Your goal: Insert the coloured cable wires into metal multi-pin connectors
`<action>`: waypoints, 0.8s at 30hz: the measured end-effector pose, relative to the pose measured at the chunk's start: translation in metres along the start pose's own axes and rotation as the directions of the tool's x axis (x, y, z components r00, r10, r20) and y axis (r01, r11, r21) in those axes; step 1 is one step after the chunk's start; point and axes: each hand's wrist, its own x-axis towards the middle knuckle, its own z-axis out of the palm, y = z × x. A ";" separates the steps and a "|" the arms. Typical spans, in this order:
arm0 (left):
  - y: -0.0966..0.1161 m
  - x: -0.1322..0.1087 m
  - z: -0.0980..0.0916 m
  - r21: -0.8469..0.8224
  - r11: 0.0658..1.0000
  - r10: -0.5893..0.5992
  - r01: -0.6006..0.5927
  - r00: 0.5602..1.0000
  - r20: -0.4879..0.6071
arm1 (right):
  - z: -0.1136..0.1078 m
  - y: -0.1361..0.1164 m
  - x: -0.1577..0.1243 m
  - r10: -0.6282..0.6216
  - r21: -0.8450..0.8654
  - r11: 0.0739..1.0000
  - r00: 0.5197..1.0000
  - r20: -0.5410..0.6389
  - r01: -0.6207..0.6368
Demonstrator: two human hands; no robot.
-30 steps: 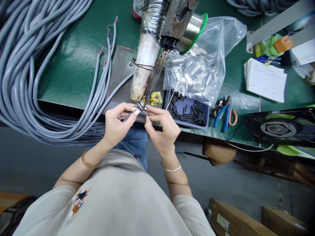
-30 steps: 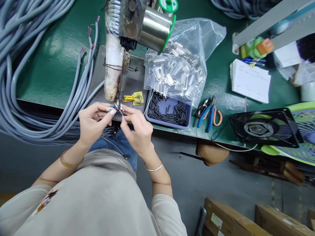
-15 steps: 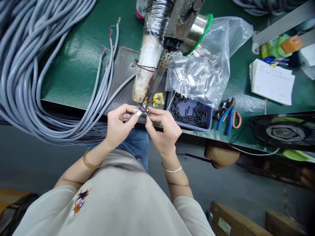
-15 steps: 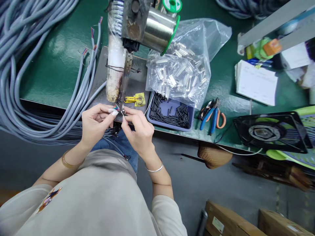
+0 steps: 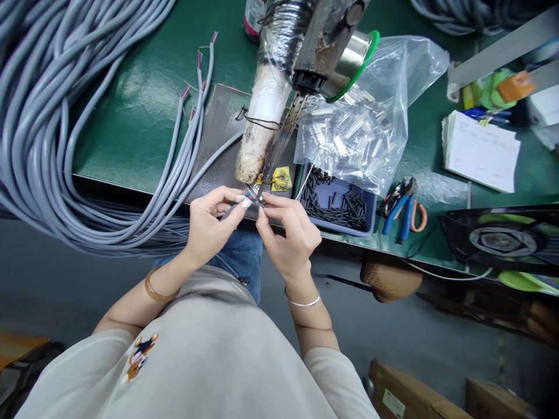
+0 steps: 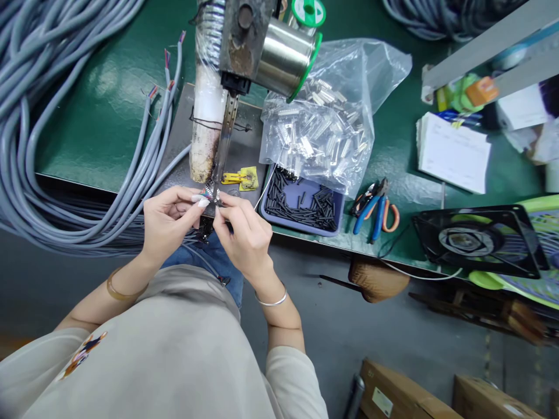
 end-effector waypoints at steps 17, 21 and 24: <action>-0.005 -0.006 0.001 0.043 0.999 -0.031 0.032 0.999 -0.005 | 0.002 0.002 -0.005 -0.001 0.005 1.000 1.000 0.010 0.001; -0.006 -0.011 0.000 0.075 0.996 -0.043 0.041 0.999 0.016 | -0.002 0.000 -0.008 -0.035 -0.022 0.999 0.999 0.020 0.036; -0.007 -0.017 -0.002 0.111 0.992 -0.058 0.051 0.996 0.066 | -0.008 -0.001 -0.013 -0.028 -0.008 1.000 0.999 0.022 0.028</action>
